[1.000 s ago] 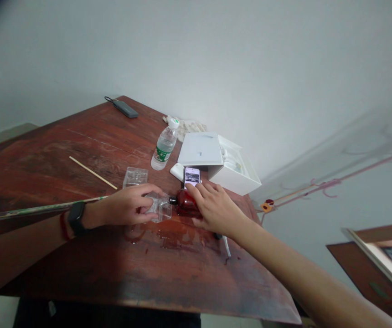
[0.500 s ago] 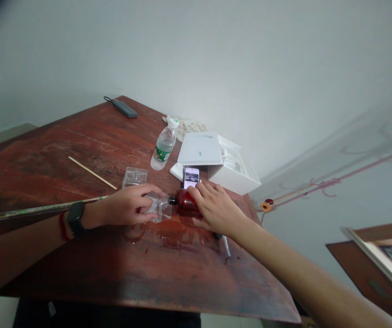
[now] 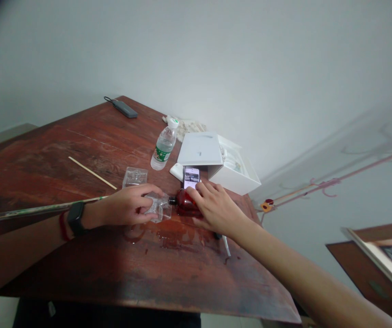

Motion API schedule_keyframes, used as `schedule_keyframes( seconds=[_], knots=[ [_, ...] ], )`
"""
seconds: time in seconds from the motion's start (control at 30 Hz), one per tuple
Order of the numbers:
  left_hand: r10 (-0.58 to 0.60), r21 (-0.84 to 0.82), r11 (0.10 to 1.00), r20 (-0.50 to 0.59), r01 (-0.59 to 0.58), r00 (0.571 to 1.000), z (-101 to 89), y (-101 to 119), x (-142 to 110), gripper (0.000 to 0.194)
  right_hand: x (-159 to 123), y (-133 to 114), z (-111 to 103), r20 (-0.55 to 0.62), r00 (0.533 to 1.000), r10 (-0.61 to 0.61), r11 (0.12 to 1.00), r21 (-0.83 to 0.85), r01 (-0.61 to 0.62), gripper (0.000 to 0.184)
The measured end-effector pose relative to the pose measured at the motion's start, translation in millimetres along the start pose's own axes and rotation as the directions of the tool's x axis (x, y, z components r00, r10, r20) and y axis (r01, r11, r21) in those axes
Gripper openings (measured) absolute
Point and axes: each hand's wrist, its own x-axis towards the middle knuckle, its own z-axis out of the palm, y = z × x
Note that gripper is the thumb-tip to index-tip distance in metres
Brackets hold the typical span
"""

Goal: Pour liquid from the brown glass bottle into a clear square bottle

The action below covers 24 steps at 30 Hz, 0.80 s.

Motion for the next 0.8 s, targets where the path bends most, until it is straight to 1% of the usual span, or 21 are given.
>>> schedule_keyframes(
  seconds=[0.2,0.3,0.4,0.8],
  knots=[
    [0.014,0.013,1.0,-0.008,-0.014,1.0,0.9,-0.7,-0.8,0.036,-0.7,-0.4,-0.7,0.028,1.0,0.011,1.0,-0.005,-0.01,0.055],
    [0.007,0.006,1.0,0.001,-0.007,1.0,0.4,-0.7,-0.2,0.034,-1.7,-0.2,0.3,0.015,1.0,0.009,1.0,0.003,-0.009,0.053],
    [-0.003,-0.006,1.0,0.014,0.003,1.0,-0.1,-0.8,0.5,0.036,-2.6,-0.1,0.8,0.006,1.0,0.011,1.0,0.014,-0.011,0.053],
    [-0.007,-0.016,1.0,0.004,0.007,1.0,0.1,-0.4,-0.5,0.039,-4.6,0.6,2.2,-0.014,1.0,0.007,1.0,-0.012,-0.007,0.06]
  ],
)
